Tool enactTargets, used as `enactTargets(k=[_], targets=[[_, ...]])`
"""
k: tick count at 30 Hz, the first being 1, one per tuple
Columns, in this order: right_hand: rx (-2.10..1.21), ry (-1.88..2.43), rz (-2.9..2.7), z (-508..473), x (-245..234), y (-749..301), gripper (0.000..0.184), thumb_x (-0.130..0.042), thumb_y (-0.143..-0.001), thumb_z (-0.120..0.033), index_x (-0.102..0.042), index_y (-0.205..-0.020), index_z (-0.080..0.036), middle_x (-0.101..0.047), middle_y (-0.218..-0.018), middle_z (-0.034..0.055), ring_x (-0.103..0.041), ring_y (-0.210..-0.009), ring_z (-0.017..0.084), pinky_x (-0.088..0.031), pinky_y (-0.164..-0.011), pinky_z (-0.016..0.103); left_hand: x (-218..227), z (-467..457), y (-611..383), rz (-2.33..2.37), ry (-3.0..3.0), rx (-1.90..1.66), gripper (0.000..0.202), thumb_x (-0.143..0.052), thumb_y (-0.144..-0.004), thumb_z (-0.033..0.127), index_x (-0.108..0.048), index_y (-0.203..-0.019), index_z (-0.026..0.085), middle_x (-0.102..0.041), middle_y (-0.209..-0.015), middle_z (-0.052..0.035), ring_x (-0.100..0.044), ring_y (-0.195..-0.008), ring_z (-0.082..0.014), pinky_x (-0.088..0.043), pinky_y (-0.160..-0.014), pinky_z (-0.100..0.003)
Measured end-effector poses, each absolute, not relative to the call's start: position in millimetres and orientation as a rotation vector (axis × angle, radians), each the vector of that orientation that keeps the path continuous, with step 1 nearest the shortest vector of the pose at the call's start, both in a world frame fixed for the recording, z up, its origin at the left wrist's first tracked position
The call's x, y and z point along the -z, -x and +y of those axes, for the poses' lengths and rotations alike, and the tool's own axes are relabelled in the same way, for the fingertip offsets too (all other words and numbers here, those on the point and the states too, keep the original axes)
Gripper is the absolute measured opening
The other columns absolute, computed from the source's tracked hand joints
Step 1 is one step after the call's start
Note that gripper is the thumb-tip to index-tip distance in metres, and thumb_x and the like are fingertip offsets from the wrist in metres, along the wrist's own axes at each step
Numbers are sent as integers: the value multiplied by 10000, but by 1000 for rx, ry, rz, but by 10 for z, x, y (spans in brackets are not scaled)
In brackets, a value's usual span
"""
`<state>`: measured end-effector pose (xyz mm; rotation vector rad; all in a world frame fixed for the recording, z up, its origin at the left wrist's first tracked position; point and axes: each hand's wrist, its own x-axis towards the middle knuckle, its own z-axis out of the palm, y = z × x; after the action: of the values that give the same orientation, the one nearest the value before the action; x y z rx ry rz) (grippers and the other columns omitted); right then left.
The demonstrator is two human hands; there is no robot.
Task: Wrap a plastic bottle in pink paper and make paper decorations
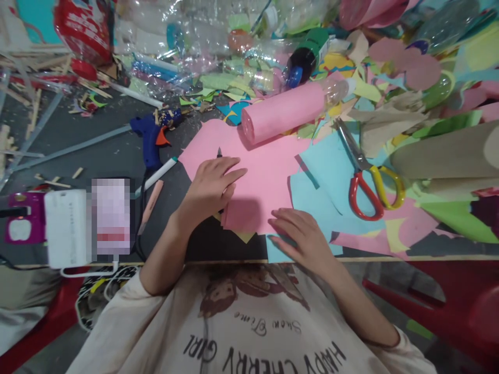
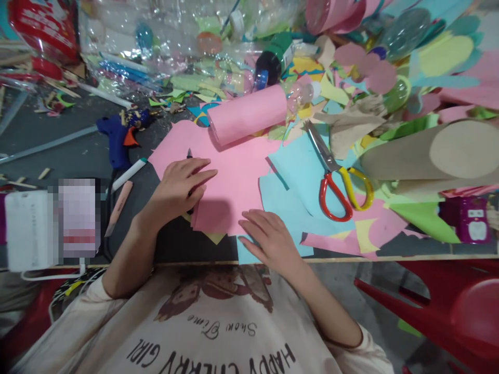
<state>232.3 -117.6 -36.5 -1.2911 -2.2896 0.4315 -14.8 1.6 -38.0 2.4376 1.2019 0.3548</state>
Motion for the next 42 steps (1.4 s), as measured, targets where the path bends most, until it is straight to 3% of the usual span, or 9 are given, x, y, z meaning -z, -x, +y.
enactTargets(k=[7, 11, 14, 18, 23, 27, 32, 38, 42], targets=[[-404, 1481, -2344, -1244, 470, -2436, 495, -501, -959, -494, -448, -1397, -271, -558, -1426, 123, -483, -1357, 300, -395, -1108, 553, 381, 54, 128, 1264, -2375, -376, 371, -416, -951, 190, -649, -1237, 231, -590, -1395, -91, -504, -1313, -255, -359, -1120, -476], [-400, 1625, -2085, -1230, 441, -2558, 529, -544, -940, -480, -412, -1429, -326, -463, -1488, 114, -465, -1362, 312, -447, -1066, 529, 376, 57, 112, 1271, -2323, -451, 337, -446, -938, 195, -656, -1200, 231, -620, -1349, -78, -528, -1283, -239, -374, -1118, -446], [-336, 1735, -1951, -1195, 450, -2592, 475, -592, -916, -441, -491, -1345, -264, -542, -1380, 150, -546, -1255, 330, -498, -990, 537, 341, -4, 52, 1190, -2304, -581, 309, -440, -945, 186, -653, -1169, 200, -652, -1286, -94, -572, -1225, -224, -433, -1064, -422], [-216, 1768, -1920, -1138, 466, -2582, 147, -566, -927, -304, -609, -1042, -224, -667, -1148, 133, -631, -1071, 295, -533, -905, 510, 226, -203, -93, 916, -2198, -559, 324, -404, -979, 206, -603, -1231, 166, -672, -1240, -122, -610, -1176, -219, -502, -990, -400], [-183, 1782, -1875, -1126, 375, -2548, 82, -517, -942, -245, -553, -871, -226, -697, -1020, 109, -657, -953, 258, -543, -812, 444, 134, -543, -411, 697, -1758, -415, 468, -391, -1001, 316, -414, -1452, 193, -484, -1503, -123, -419, -1418, -227, -379, -1165, -419], [-180, 1689, -1897, -1207, 323, -2443, 57, -501, -958, -223, -554, -937, -228, -695, -1012, 104, -657, -985, 246, -538, -818, 420, 154, -712, -725, 709, -1341, -420, 569, -388, -980, 406, -395, -1492, 157, -403, -1563, -108, -284, -1489, -272, -395, -1152, -400], [-333, 1631, -1890, -1312, 389, -2298, 169, -432, -994, -284, -587, -1010, -219, -699, -1079, 130, -656, -1024, 255, -546, -848, 440, 234, -773, -896, 903, -1076, -419, 624, -481, -915, 391, -418, -1486, 146, -522, -1414, -134, -572, -1170, -266, -459, -1058, -423], [-617, 1856, -1822, -1184, 443, -2456, 473, -379, -996, -471, -463, -1404, -248, -493, -1491, 155, -462, -1381, 316, -387, -1108, 581, 289, -720, -778, 995, -875, -583, 568, -531, -908, 453, -541, -1391, 154, -676, -1135, -79, -578, -1106, -222, -434, -1067, -399], [-623, 1965, -1716, -1074, 478, -2631, 601, -327, -988, -555, -394, -1476, -212, -479, -1502, 175, -438, -1403, 325, -367, -1125, 584, 340, -656, -611, 1021, -886, -674, 449, -583, -889, 474, -672, -1229, 195, -715, -1013, -54, -618, -926, -175, -504, -940, -344]])
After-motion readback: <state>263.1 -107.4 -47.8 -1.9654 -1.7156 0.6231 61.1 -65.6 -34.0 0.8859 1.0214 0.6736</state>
